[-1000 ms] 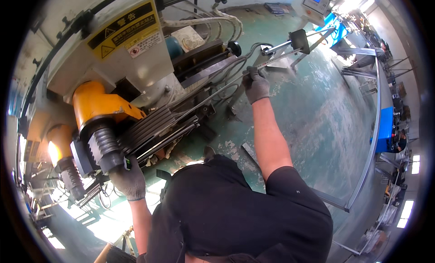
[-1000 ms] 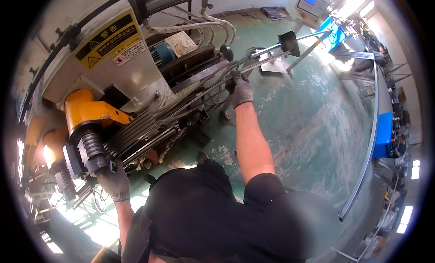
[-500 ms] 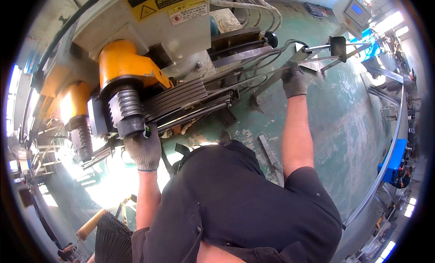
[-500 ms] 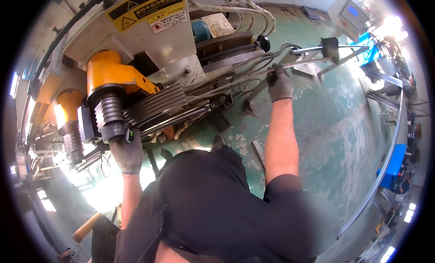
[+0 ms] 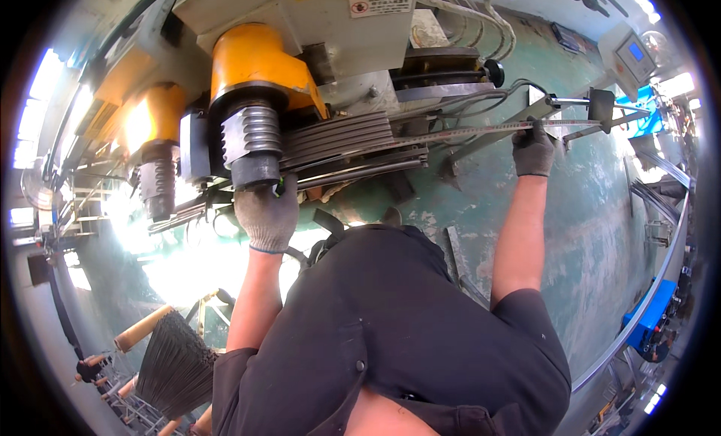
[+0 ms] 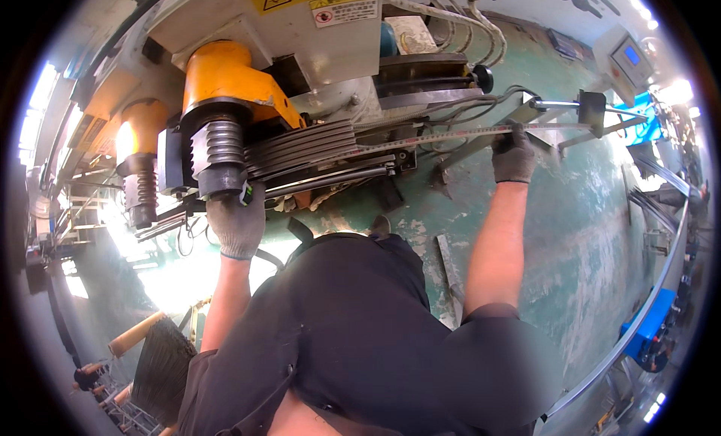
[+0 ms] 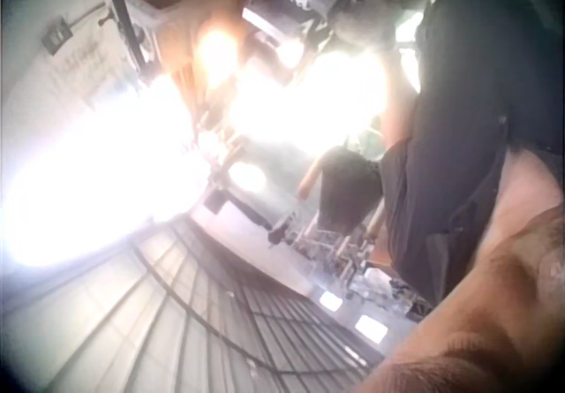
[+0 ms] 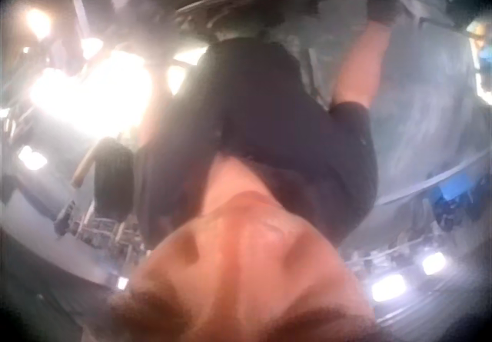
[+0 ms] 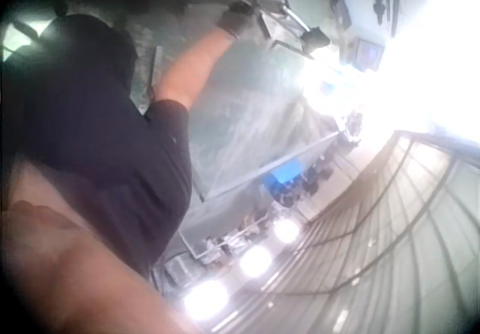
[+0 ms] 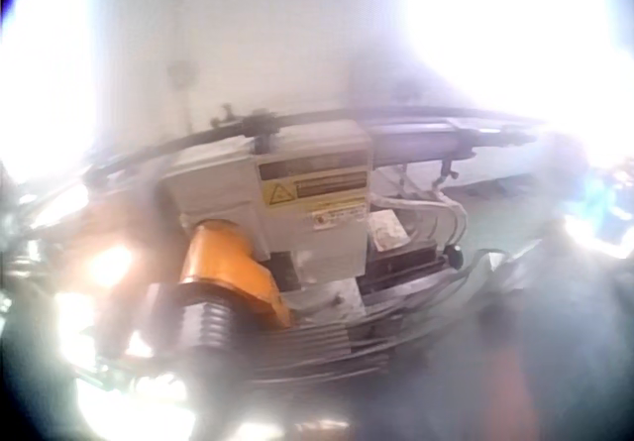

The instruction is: The person repeatedly measures metal rods using a tape measure and caliper in a workshop. They place rods into a machine, measure their length, and then use a caliper to check dimensions before removing them.

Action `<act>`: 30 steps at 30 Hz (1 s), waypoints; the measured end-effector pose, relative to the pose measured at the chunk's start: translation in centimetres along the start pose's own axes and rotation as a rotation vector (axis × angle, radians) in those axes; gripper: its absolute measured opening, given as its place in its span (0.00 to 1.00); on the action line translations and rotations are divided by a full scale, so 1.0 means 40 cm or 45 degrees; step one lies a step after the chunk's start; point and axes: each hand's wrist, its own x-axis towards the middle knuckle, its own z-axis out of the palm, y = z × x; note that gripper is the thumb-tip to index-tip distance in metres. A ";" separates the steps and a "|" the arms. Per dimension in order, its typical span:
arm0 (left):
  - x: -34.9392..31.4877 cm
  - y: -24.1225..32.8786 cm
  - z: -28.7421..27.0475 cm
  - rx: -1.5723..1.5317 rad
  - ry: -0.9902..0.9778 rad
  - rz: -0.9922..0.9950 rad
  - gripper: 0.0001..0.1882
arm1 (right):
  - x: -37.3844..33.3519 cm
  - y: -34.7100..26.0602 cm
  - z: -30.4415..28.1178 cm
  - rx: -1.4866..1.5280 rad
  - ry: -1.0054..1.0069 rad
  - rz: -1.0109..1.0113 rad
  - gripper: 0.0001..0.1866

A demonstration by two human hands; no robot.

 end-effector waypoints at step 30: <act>0.000 0.000 -0.012 0.045 -0.021 0.029 0.14 | -0.016 -0.007 -0.003 -0.045 0.062 -0.046 0.12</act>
